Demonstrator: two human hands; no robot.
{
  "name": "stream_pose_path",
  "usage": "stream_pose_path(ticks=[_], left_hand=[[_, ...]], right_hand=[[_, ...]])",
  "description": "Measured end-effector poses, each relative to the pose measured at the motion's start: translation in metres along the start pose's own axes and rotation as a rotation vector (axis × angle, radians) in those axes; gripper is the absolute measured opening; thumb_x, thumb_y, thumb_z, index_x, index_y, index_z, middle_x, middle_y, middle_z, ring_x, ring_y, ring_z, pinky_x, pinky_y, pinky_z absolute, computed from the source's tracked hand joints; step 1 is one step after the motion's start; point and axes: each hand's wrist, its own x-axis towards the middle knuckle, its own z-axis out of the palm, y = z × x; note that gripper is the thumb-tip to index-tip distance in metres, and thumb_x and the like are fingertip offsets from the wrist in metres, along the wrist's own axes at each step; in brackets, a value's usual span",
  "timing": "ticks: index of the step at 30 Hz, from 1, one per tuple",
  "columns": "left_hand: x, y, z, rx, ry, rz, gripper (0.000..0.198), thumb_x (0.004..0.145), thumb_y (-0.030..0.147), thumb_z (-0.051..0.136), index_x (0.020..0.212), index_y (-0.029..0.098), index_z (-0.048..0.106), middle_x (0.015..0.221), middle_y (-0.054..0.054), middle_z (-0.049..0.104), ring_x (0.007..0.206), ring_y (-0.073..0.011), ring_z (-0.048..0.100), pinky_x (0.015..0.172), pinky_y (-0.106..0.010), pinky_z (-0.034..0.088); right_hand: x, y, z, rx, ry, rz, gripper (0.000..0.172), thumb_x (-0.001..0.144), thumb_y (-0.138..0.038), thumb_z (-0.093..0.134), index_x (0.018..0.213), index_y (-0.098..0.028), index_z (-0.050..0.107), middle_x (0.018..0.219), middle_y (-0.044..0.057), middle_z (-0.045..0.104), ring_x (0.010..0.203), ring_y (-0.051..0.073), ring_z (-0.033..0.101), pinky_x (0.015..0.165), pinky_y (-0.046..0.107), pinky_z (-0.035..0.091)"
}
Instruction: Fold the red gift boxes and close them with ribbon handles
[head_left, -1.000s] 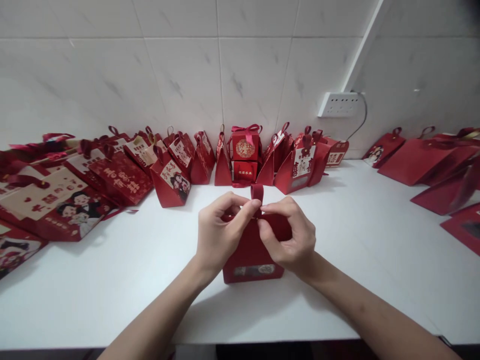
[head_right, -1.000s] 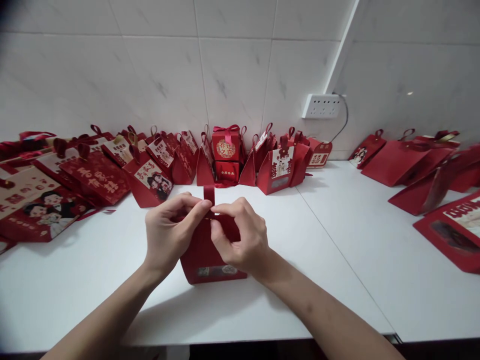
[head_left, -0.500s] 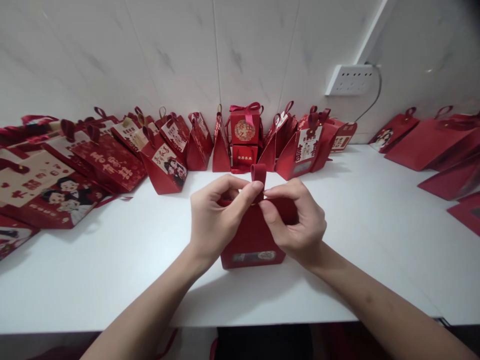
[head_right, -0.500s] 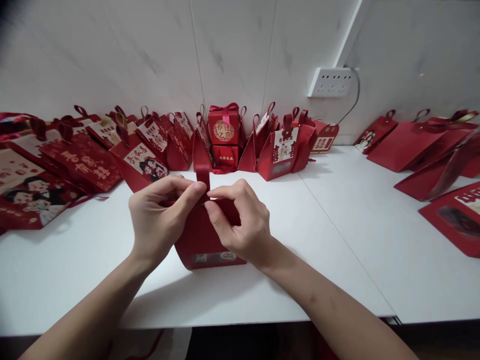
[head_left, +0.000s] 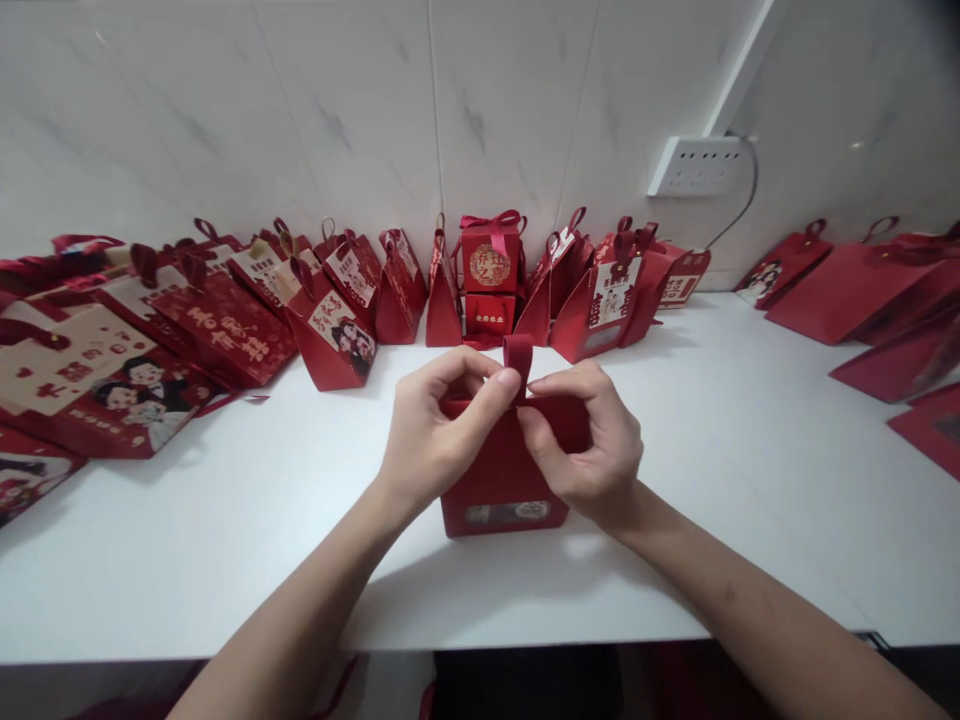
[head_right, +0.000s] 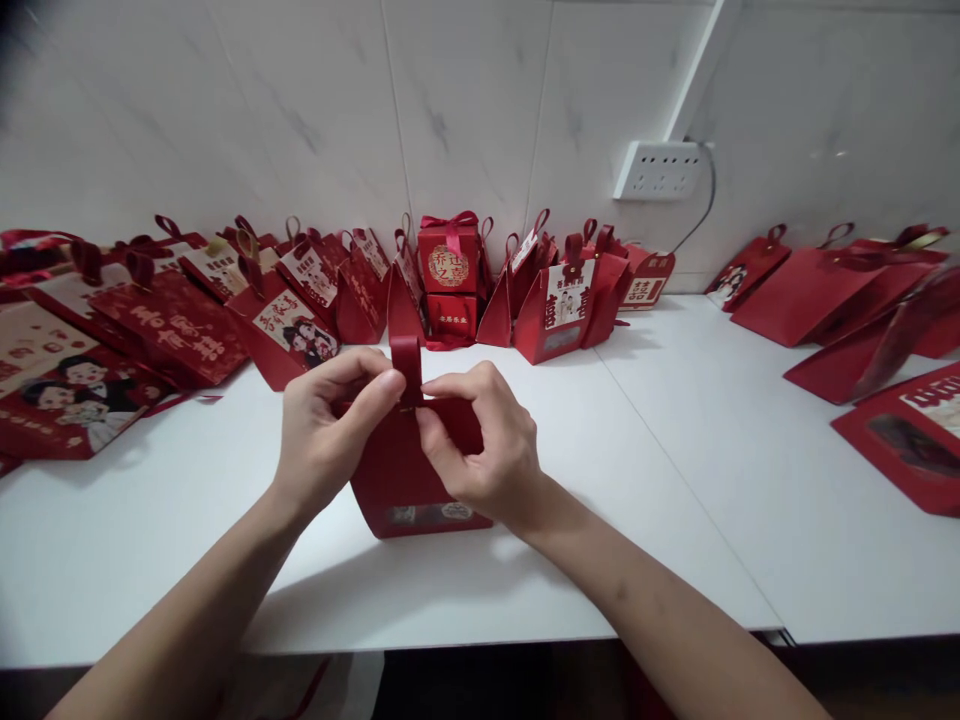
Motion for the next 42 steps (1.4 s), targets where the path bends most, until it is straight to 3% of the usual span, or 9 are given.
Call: stream_pose_path(ticks=[4,6,17,28,36,42], left_hand=[[0.002,-0.006,-0.007,-0.041,-0.177,0.044,0.008,0.079,0.021,0.056,0.076,0.017,0.062,0.070,-0.002,0.062,0.066,-0.0132,0.056,0.060,-0.023,0.046],[0.002,-0.007,-0.008,-0.023,-0.210,0.058,0.007,0.080,0.020,0.056,0.076,0.017,0.061,0.072,-0.003,0.063,0.068,-0.0139,0.057,0.063,-0.024,0.046],[0.001,-0.007,-0.002,0.054,-0.113,0.096,0.015,0.079,0.022,0.059,0.065,0.017,0.056,0.061,0.001,0.056,0.054,-0.0091,0.049,0.051,-0.020,0.040],[0.001,-0.008,-0.004,0.118,-0.161,0.137,0.001,0.075,0.016,0.060,0.074,0.017,0.061,0.069,-0.001,0.066,0.061,-0.0114,0.059,0.057,-0.020,0.047],[0.000,-0.010,-0.004,0.135,-0.124,0.201,0.006,0.078,0.017,0.061,0.073,0.017,0.063,0.070,-0.002,0.069,0.061,-0.0121,0.061,0.059,-0.021,0.049],[0.001,-0.012,-0.004,0.114,-0.123,0.246,0.009,0.078,0.017,0.063,0.070,0.017,0.063,0.069,-0.003,0.068,0.061,-0.0125,0.061,0.059,-0.022,0.049]], right_hand=[[-0.001,0.002,-0.002,0.006,-0.014,0.007,0.021,0.081,-0.010,0.056,0.098,-0.022,0.054,0.081,0.001,0.055,0.072,0.014,0.056,0.062,0.028,0.050],[-0.002,0.003,-0.003,0.017,-0.012,0.004,0.022,0.080,-0.009,0.055,0.098,-0.021,0.054,0.082,0.001,0.055,0.073,0.014,0.057,0.063,0.028,0.050],[-0.003,0.003,-0.002,0.017,0.028,0.009,0.019,0.081,-0.009,0.055,0.095,-0.021,0.054,0.080,0.001,0.056,0.071,0.013,0.058,0.062,0.027,0.051],[-0.001,0.002,-0.003,-0.010,0.042,0.019,0.013,0.082,-0.012,0.056,0.090,-0.022,0.054,0.077,0.000,0.057,0.067,0.013,0.059,0.059,0.026,0.052],[0.001,0.001,-0.006,-0.042,0.042,0.048,0.012,0.082,-0.012,0.057,0.091,-0.020,0.057,0.076,0.000,0.058,0.066,0.012,0.058,0.059,0.025,0.050],[0.004,0.003,-0.010,-0.040,-0.016,-0.031,0.006,0.083,-0.013,0.058,0.083,-0.019,0.059,0.070,-0.001,0.055,0.063,0.012,0.055,0.053,0.024,0.046]])
